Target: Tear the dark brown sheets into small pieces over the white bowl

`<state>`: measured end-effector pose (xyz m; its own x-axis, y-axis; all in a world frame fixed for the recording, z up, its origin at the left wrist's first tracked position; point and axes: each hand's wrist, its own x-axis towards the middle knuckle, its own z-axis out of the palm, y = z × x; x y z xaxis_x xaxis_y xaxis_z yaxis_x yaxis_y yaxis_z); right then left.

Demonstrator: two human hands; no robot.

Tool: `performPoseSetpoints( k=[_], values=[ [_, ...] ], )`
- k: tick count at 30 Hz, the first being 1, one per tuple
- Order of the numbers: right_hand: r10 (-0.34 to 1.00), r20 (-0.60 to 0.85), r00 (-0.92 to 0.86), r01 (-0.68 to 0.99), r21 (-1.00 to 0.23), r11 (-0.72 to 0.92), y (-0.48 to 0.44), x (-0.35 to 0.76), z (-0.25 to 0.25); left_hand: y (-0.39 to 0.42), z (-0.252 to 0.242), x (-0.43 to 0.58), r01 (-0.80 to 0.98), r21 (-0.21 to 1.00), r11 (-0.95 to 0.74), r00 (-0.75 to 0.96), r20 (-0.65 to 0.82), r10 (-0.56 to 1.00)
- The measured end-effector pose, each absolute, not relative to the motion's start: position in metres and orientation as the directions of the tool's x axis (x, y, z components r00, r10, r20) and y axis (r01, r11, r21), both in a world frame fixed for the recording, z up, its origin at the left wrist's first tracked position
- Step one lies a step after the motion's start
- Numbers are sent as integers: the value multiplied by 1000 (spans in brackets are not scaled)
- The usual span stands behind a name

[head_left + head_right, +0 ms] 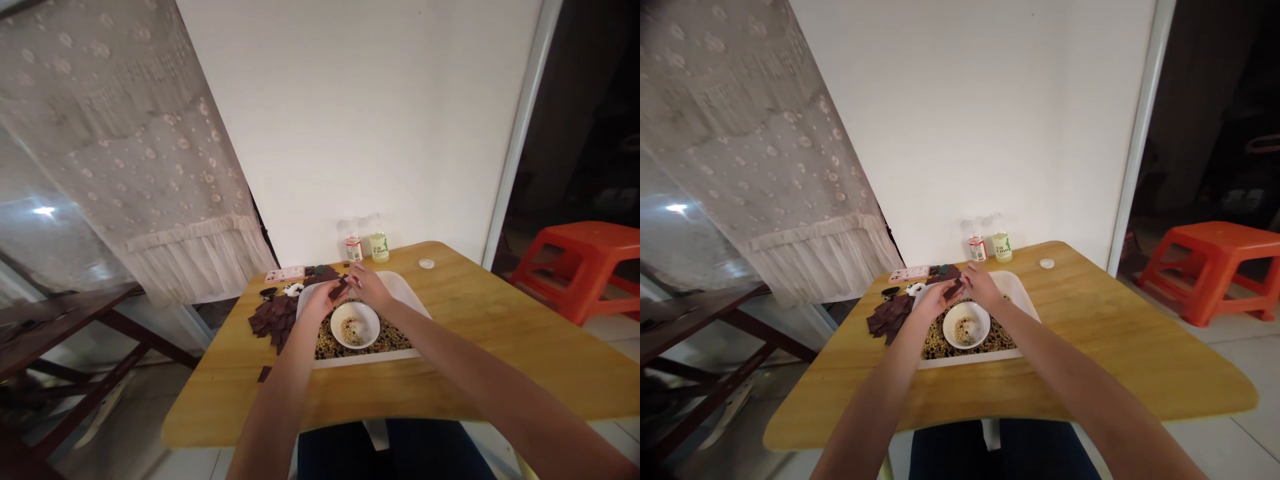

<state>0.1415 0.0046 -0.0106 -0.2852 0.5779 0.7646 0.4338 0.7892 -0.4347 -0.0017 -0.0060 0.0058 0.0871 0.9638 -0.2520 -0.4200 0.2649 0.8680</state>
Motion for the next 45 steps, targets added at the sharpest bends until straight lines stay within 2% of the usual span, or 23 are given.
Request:
performPoseSetpoints(
  k=[2, 7, 11, 16, 22, 30, 34, 39, 45],
  values=[
    [579, 779, -240, 447, -440, 778, 5, 142, -9, -6, 7, -2, -404, 874, 269, 108, -246, 963],
    [559, 773, -301, 417, -421, 806, 7, 141, -11, -8, 8, -1, -396, 879, 264, 75, -256, 964],
    [576, 776, -256, 447, -433, 782, 6, 141, -10, -8, 9, 1, -396, 878, 269, 93, -253, 963],
    [597, 766, -239, 469, -448, 761, 8, 143, -9, -9, 11, 0, -414, 853, 319, 161, -276, 948],
    [620, 762, -189, 498, -470, 729, 11, 147, -10, -10, 14, -1, -432, 843, 320, 231, -239, 943],
    [576, 740, -348, 413, -430, 803, 4, 139, -10, -6, 6, 1, -443, 831, 336, 196, -276, 941],
    [591, 769, -243, 441, -456, 773, 5, 140, -9, -6, 6, 0, -435, 830, 351, 213, -283, 935],
    [583, 747, -319, 395, -454, 799, 3, 138, -11, -6, 4, -1, -458, 816, 351, 200, -290, 936],
    [611, 756, -234, 415, -491, 766, 2, 137, -9, -6, 5, 1, -448, 812, 375, 222, -304, 926]
  ],
)
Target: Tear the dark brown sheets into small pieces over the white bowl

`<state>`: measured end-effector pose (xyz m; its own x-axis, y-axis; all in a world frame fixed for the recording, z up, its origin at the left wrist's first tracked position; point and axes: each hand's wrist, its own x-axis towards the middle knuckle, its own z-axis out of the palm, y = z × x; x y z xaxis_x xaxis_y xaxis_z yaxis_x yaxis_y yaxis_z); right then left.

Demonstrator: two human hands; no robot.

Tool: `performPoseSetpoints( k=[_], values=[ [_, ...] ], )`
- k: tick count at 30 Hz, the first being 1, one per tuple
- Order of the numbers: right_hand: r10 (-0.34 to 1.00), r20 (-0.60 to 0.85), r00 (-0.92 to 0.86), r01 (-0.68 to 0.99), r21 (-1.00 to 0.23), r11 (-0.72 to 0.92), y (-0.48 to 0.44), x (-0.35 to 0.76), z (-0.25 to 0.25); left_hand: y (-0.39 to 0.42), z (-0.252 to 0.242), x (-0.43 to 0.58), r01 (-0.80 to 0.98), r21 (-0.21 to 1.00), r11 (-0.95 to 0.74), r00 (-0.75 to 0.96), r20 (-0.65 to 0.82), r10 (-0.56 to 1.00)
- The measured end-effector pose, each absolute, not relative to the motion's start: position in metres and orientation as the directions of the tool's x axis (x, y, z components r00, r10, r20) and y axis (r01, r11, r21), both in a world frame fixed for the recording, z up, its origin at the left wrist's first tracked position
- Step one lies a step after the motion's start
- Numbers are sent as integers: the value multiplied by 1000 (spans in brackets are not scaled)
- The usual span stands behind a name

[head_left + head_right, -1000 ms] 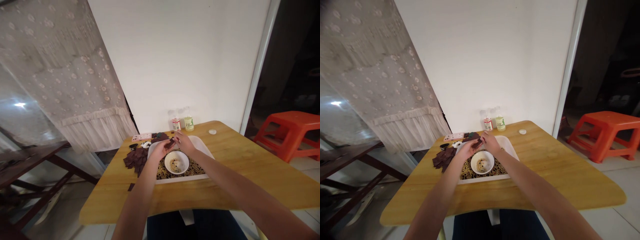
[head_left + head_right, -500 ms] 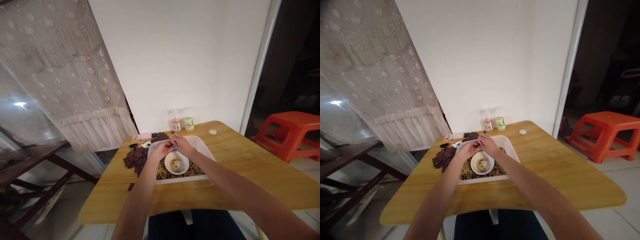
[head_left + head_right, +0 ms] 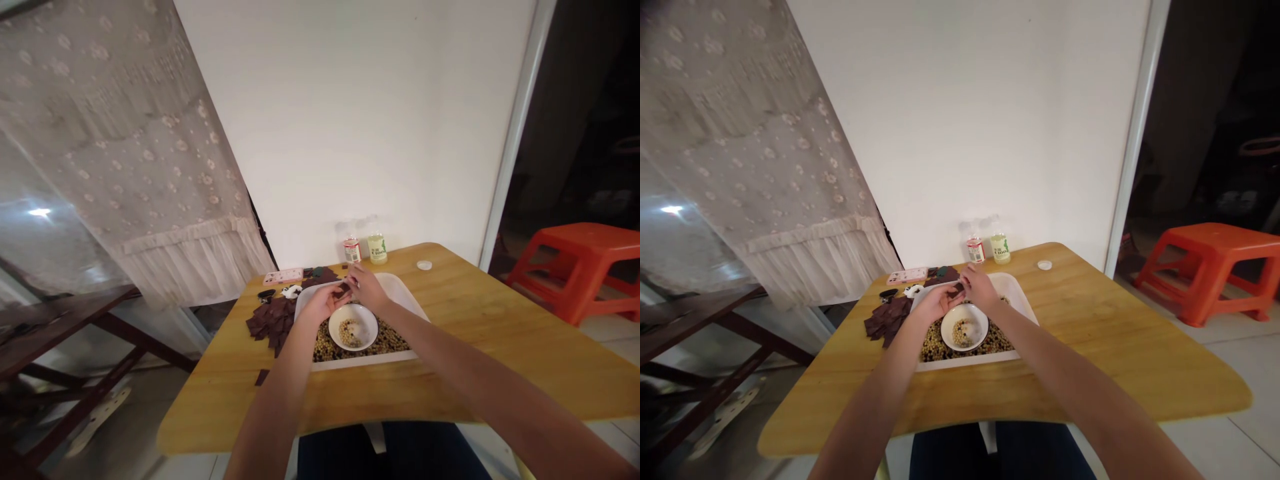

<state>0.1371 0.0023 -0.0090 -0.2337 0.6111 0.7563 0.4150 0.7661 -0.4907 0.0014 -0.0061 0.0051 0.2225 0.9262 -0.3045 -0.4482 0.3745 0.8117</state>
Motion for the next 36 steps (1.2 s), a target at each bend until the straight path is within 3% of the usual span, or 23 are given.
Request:
performPoseSetpoints(
  k=[4, 9, 14, 19, 24, 30, 36],
  values=[
    [594, 754, -281, 390, -476, 789, 3, 139, -9, -9, 7, 2, -459, 815, 355, 212, -288, 934],
    [625, 768, -139, 434, -520, 736, 7, 143, -7, -12, 8, 1, -420, 825, 377, 233, -303, 924],
    [607, 761, -229, 397, -497, 772, 2, 139, -7, -10, 6, 1, -438, 830, 346, 181, -295, 938],
    [622, 766, -164, 426, -513, 745, 3, 140, -7, -9, 5, 1, -437, 822, 364, 241, -283, 928],
    [597, 763, -247, 398, -482, 780, 3, 138, -7, -9, 6, 1, -425, 839, 340, 187, -286, 940],
    [634, 764, -121, 433, -534, 726, 7, 145, -6, -10, 7, 1, -387, 849, 360, 253, -278, 927],
    [631, 760, -156, 412, -531, 741, 5, 140, -7, -11, 9, 2, -404, 847, 346, 199, -287, 937]
  ],
)
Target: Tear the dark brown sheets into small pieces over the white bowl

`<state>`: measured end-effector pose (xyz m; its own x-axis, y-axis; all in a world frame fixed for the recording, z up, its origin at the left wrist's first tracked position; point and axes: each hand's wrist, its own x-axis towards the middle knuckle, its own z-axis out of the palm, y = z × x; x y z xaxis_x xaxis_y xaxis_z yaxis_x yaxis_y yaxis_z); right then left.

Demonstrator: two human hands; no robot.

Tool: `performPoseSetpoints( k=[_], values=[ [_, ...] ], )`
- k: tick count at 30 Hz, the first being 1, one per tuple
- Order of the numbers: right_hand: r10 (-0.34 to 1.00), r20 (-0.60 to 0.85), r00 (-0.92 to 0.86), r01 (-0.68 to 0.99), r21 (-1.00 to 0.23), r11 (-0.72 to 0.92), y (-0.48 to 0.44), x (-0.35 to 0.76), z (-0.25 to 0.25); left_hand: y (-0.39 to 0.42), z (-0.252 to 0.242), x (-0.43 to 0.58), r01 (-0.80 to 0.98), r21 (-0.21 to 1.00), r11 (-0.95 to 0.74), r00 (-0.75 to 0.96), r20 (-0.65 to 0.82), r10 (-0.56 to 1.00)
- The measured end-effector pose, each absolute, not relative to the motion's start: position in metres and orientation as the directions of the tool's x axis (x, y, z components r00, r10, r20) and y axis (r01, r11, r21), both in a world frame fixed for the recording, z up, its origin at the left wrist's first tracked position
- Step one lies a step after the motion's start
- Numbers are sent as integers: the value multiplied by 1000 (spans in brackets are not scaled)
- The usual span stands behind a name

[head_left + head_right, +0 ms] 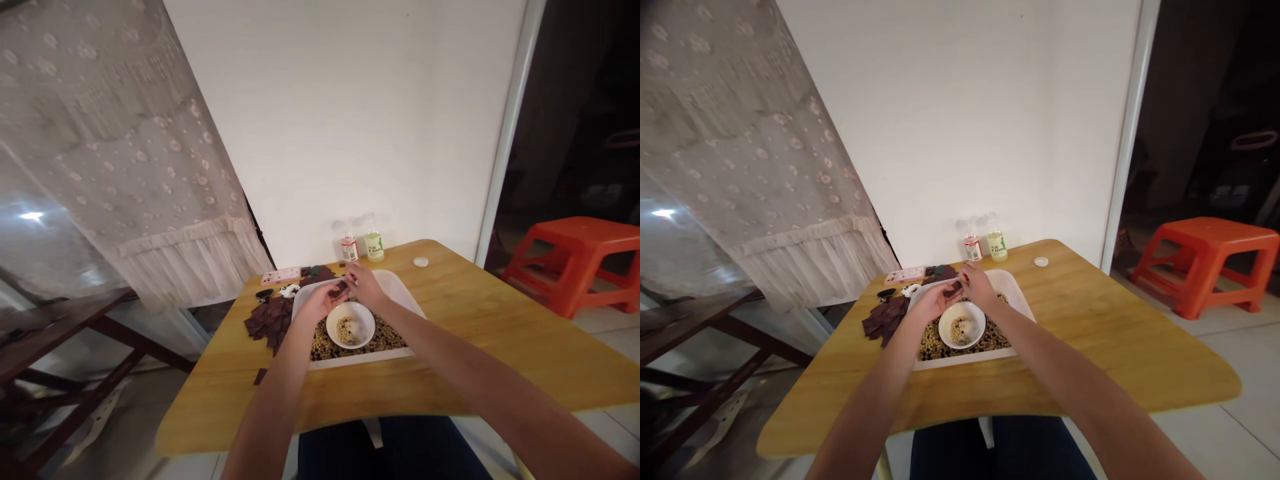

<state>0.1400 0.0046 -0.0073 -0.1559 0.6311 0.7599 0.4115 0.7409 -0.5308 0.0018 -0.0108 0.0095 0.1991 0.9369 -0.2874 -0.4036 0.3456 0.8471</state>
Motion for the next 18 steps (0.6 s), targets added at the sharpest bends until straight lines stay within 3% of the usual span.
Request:
performPoseSetpoints(
  k=[9, 13, 18],
  values=[
    [632, 757, -166, 418, -527, 740, 5, 139, -7, -11, 9, 4, -378, 864, 333, 164, -292, 942],
    [605, 756, -250, 392, -492, 777, 5, 138, -9, -11, 8, 4, -404, 863, 302, 155, -261, 953],
    [625, 759, -182, 430, -510, 745, 5, 139, -8, -13, 10, 5, -400, 858, 322, 178, -272, 946]
  ],
)
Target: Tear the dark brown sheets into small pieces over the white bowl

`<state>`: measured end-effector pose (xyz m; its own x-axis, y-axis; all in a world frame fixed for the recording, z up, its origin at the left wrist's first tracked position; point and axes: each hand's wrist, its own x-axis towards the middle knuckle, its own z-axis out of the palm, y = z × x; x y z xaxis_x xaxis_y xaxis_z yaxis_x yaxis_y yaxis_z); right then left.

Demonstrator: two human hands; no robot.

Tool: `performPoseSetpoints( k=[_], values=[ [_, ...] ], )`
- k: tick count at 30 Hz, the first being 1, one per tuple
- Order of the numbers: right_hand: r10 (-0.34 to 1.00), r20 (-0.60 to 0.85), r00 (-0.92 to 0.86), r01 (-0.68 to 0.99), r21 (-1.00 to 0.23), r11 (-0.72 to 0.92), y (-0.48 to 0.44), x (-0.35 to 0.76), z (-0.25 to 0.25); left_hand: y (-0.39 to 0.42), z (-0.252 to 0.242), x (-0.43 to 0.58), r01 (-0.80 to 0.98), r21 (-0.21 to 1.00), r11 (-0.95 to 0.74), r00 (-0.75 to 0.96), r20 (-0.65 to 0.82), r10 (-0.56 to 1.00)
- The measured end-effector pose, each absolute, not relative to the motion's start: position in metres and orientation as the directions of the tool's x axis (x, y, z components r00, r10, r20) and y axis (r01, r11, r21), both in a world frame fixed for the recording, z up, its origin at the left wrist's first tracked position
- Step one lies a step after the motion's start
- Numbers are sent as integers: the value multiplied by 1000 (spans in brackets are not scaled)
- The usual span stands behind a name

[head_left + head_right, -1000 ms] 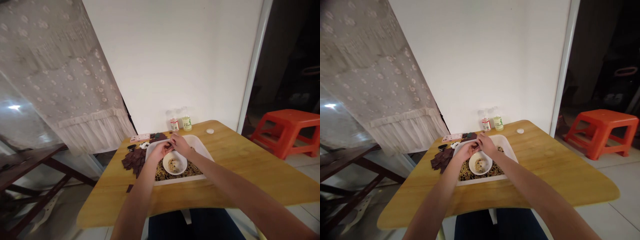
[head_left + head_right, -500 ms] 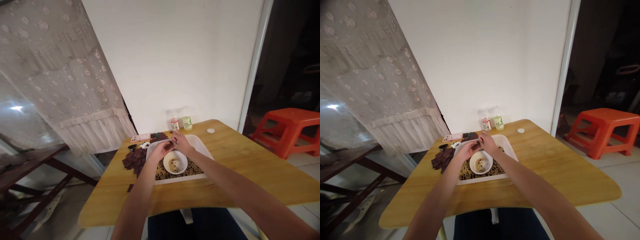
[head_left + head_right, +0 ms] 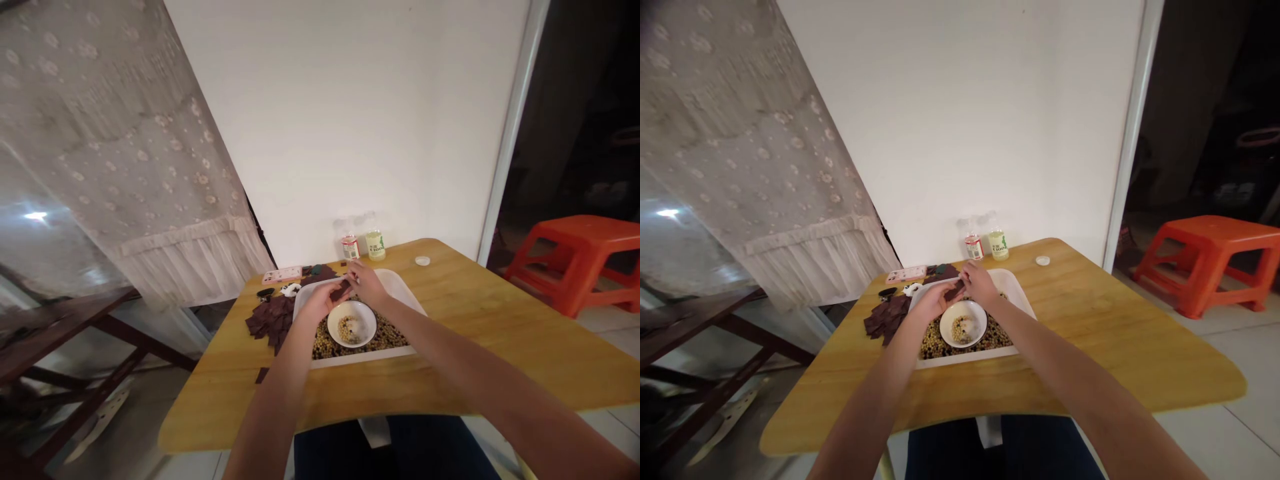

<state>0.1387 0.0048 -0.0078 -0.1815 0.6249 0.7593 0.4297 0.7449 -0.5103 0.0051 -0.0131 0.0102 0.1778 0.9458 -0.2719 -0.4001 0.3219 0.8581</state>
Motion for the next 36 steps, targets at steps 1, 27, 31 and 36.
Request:
performPoseSetpoints(
  k=[1, 27, 31, 36],
  values=[
    [622, 762, -183, 430, -507, 747, 4, 139, -8, -14, 11, 5, -400, 859, 320, 175, -271, 946],
    [619, 759, -203, 413, -507, 757, 3, 142, -6, -14, 12, 1, -401, 876, 268, 143, -230, 963],
    [615, 762, -200, 416, -502, 758, 2, 142, -5, -13, 12, 1, -404, 885, 233, 116, -203, 972],
    [618, 759, -204, 424, -500, 755, 1, 143, -5, -12, 13, -1, -393, 890, 231, 118, -200, 973]
  ],
)
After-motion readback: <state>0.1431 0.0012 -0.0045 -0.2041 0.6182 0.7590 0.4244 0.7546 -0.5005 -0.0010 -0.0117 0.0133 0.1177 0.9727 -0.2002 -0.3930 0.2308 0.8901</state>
